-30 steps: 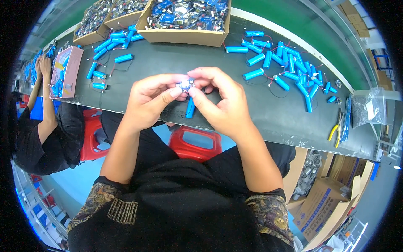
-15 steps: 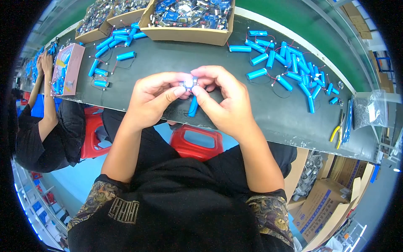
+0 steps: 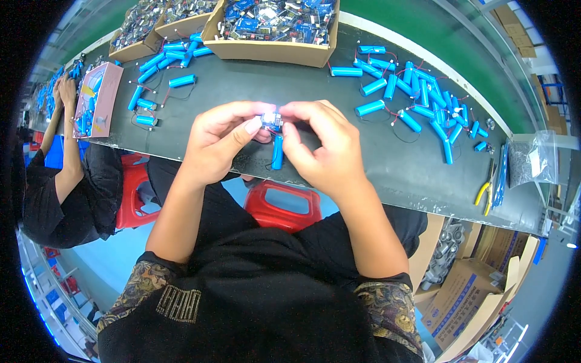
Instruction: Assembling small electronic modules and battery packs at a factory workbench.
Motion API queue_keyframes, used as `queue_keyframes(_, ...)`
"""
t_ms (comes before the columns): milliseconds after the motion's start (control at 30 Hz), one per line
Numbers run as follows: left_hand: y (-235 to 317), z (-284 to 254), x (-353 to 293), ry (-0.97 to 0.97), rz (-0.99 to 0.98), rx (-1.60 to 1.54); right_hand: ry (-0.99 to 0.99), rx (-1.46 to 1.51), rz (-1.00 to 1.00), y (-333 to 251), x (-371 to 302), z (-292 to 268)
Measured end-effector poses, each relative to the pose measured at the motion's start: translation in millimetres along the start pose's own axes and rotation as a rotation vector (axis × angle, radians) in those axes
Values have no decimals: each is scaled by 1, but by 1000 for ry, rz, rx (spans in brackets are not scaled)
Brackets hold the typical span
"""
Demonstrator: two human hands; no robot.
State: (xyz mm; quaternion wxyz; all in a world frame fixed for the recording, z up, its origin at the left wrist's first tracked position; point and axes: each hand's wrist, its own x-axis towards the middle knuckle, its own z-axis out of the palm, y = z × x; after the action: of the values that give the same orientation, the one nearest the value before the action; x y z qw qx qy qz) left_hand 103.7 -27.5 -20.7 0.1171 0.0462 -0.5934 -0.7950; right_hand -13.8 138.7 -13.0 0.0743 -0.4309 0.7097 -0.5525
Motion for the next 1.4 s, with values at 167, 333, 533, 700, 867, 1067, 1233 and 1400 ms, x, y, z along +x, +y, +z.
queue_keyframes(167, -2, 2, 0, 30, 45, 35, 62, -222, -292, 2, 8, 0)
queue_keyframes(333, -5, -2, 0, 0, 64, 76, 49, -279, -313, 1, 7, 0)
queue_keyframes(533, 0, 0, -1, -1, 29, 94, 54, -273, -320, 0, 8, -1)
queue_keyframes(700, 2, 3, -2, 34, 1, 80, 7, -135, -194, 1, 4, -5)
queue_keyframes(867, -2, 6, 0, 44, 46, -22, -43, 146, 64, -1, -1, -10)
queue_keyframes(1067, -6, 1, 2, -26, 217, 114, -120, 134, 73, -6, 0, -10)
queue_keyframes(1233, -3, 4, 4, -30, 236, 188, -88, 44, -35, 0, 3, -6)
queue_keyframes(1400, -8, 7, 1, 22, 183, 110, -65, 9, -90, 2, 4, -4)
